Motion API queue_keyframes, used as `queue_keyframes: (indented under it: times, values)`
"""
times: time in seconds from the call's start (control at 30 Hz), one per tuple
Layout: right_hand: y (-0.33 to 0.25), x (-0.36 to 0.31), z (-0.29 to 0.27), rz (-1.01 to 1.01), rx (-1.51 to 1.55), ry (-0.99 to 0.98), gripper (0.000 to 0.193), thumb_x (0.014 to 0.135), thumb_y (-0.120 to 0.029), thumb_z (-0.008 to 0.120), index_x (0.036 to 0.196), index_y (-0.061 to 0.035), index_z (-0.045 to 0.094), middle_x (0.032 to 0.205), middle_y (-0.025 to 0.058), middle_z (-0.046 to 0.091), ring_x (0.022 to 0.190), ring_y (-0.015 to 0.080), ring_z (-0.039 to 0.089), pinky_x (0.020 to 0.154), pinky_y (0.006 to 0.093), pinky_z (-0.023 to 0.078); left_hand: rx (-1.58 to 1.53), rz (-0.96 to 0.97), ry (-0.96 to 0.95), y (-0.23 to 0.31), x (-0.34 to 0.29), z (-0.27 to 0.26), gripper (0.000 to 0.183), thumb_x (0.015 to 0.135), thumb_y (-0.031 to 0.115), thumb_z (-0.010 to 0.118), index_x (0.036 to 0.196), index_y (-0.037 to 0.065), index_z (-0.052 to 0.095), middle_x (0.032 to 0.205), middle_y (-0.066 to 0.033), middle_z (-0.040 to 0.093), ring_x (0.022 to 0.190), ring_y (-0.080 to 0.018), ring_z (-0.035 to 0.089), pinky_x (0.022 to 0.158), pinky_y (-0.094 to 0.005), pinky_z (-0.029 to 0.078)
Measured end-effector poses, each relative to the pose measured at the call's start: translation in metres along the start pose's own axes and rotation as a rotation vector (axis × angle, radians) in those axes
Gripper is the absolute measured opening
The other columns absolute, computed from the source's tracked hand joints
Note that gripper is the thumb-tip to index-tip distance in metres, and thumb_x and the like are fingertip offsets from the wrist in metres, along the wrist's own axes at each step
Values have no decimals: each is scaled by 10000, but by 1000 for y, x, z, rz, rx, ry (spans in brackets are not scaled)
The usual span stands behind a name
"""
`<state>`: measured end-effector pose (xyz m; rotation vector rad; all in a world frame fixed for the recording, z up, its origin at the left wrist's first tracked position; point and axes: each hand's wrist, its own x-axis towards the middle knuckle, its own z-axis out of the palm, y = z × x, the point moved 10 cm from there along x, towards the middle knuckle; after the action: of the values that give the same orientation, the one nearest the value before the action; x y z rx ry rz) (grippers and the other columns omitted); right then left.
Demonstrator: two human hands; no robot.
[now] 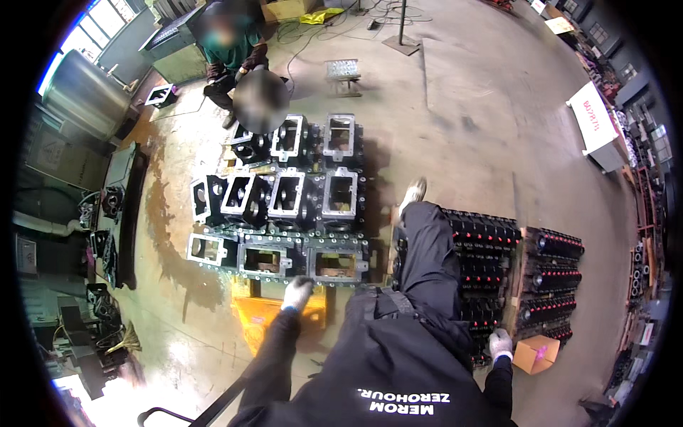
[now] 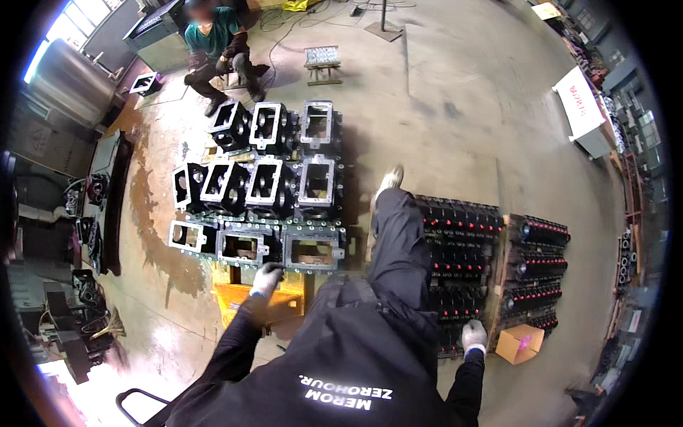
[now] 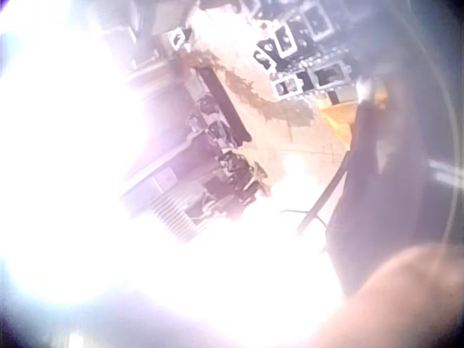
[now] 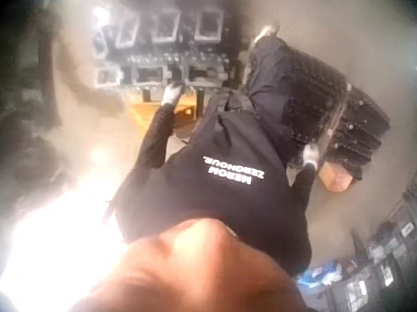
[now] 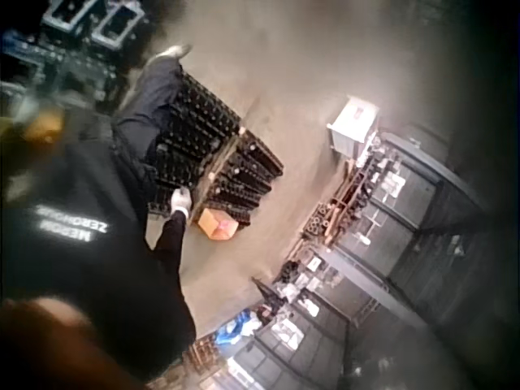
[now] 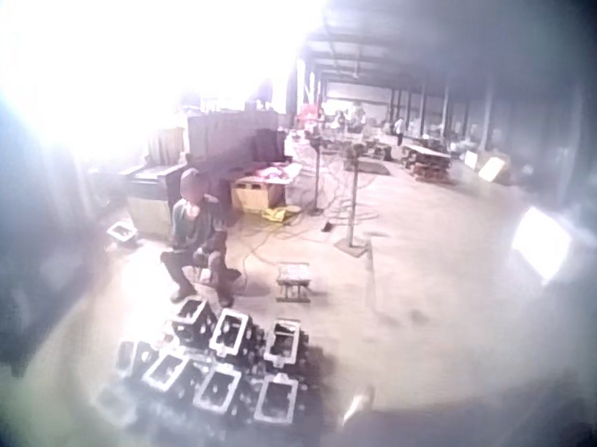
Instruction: The person uses a manual pallet jack to transport a heavy metal component across the factory floor by positioning the forks under the load and pulling the handle.
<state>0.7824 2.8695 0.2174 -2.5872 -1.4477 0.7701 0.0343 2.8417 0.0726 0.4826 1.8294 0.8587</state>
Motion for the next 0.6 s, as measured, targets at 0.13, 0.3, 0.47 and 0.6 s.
queue_keyframes:
  times: [0.13,0.3,0.47,0.6]
  values:
    - [-28,47,22,192,185,-165,322,843,-191,614,1076,3,722,986,190,746,989,317,698,888,398,519,8,-90,92,-14,-17,15,289,919,204,615,1115,19,718,917,-101,722,812,-160,660,725,-323,537]
    - [-81,204,47,-18,-163,-279,341,818,-222,555,971,31,724,1021,294,697,1036,455,657,874,484,527,136,-216,226,-23,3,16,329,914,261,591,1148,70,721,913,-145,736,851,-244,690,810,-364,539]
    - [-176,443,87,-109,-431,-376,263,868,-169,578,1007,-10,733,1087,264,707,1099,410,662,970,461,506,406,-254,319,124,72,85,325,867,194,671,1120,-6,713,945,-117,753,868,-214,707,825,-342,558]
    - [-355,609,115,-181,165,-324,441,948,-148,611,1315,92,571,1369,267,602,1311,353,565,1109,425,427,551,-190,112,353,167,226,338,908,260,653,1138,17,697,1040,-186,729,980,-360,694,865,-430,550]
